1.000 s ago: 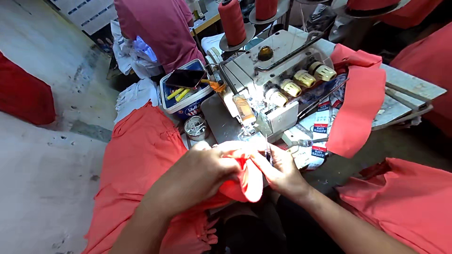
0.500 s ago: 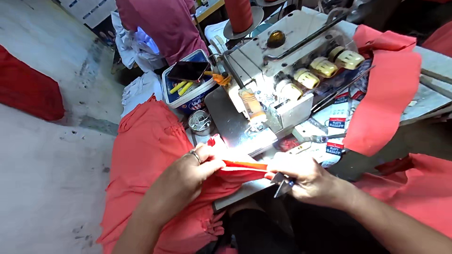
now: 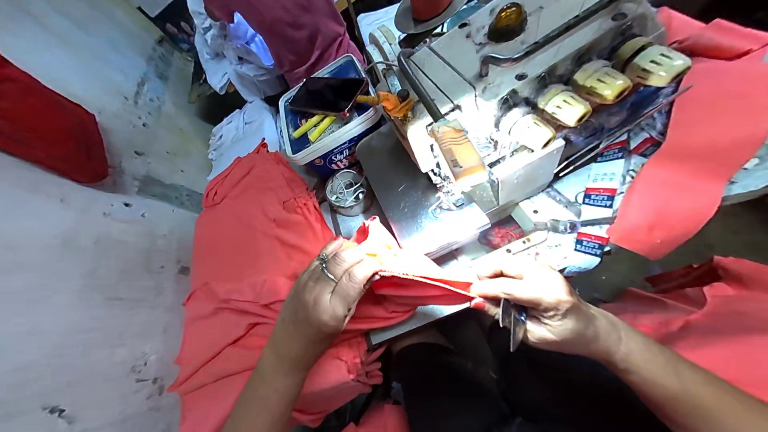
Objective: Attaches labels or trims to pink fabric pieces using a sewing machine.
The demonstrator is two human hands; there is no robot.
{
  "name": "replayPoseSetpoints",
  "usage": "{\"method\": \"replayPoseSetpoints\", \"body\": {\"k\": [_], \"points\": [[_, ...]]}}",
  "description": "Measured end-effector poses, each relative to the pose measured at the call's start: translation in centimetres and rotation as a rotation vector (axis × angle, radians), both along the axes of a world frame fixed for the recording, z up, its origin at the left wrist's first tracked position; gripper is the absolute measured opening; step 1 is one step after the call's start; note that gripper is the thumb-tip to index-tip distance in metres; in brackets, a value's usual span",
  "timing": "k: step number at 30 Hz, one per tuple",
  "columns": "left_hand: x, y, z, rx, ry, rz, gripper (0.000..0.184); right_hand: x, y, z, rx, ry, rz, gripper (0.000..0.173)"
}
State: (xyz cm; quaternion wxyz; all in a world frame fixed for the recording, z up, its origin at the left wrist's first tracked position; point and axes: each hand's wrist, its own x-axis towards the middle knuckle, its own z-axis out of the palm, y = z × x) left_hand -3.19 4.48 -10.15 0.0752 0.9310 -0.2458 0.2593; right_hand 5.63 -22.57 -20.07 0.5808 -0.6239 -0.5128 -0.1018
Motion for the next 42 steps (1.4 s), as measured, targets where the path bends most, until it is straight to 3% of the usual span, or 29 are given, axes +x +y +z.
{"method": "replayPoseSetpoints", "body": {"k": [7,25,33,42], "points": [[0.0,-0.4,0.3,-0.014,0.115,0.052,0.023,-0.1,0.1,-0.2,0.006,0.019,-0.003,0.019],[0.4,-0.9,0.8,-0.053,0.166,0.085,0.024,0.1,0.1,0.0,-0.031,-0.019,-0.009,0.017],[2.5,0.3,0.7,-0.216,0.355,0.038,0.027,0.0,1.0,1.0,0.041,0.147,-0.073,0.011],[3.4,1.3,0.2,-0.312,0.492,0.072,0.023,-0.1,1.8,1.6,-0.021,0.222,-0.261,0.014]]}}
